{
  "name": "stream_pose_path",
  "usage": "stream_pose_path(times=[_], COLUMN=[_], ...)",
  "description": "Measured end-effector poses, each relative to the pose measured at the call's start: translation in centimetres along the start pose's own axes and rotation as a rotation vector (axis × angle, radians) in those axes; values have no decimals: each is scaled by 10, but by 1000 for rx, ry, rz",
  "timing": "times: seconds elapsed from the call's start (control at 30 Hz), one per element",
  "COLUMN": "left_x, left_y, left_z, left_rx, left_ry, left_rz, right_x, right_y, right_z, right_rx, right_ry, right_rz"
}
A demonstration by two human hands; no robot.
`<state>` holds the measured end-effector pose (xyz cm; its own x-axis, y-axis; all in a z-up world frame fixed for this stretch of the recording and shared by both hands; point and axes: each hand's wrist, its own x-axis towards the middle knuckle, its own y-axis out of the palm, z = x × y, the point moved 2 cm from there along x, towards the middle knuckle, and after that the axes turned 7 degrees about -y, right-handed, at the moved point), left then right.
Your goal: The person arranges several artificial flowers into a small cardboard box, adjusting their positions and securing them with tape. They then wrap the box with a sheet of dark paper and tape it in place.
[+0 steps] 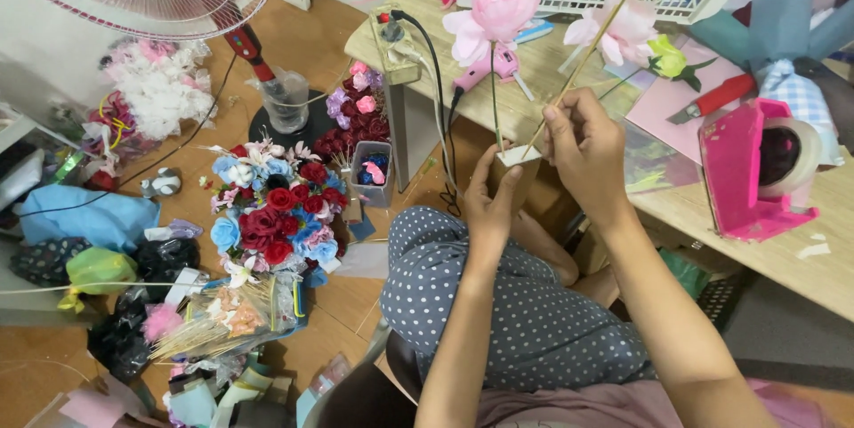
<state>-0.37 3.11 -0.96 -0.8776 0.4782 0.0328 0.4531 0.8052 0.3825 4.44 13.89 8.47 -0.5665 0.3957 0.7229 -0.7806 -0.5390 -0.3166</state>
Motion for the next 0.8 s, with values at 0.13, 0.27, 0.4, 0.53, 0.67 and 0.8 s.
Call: stream_pose_path(times=[0.13, 0.27, 0.4, 0.53, 0.67, 0.8], left_x=[2, 4, 2, 3, 7, -3], left_y=[-1, -3, 1, 0, 3, 11], left_z=[4, 11, -1, -3, -4, -21], left_rx=[20, 33, 71, 63, 34, 25], left_ry=[-4, -5, -11, -34, -29, -37], left_rz=[3, -10, -1, -5, 8, 41], right_x=[-4, -17, -43, -38, -3, 27], right_y=[-1, 8, 18, 13, -2, -26], right_z=[-8, -24, -28, -19, 1, 0], right_rx=[-31, -153, -238, -247, -132, -62], right_ry=[25, -5, 101, 163, 127, 83], right_rz=[5, 35, 119, 111, 76, -27])
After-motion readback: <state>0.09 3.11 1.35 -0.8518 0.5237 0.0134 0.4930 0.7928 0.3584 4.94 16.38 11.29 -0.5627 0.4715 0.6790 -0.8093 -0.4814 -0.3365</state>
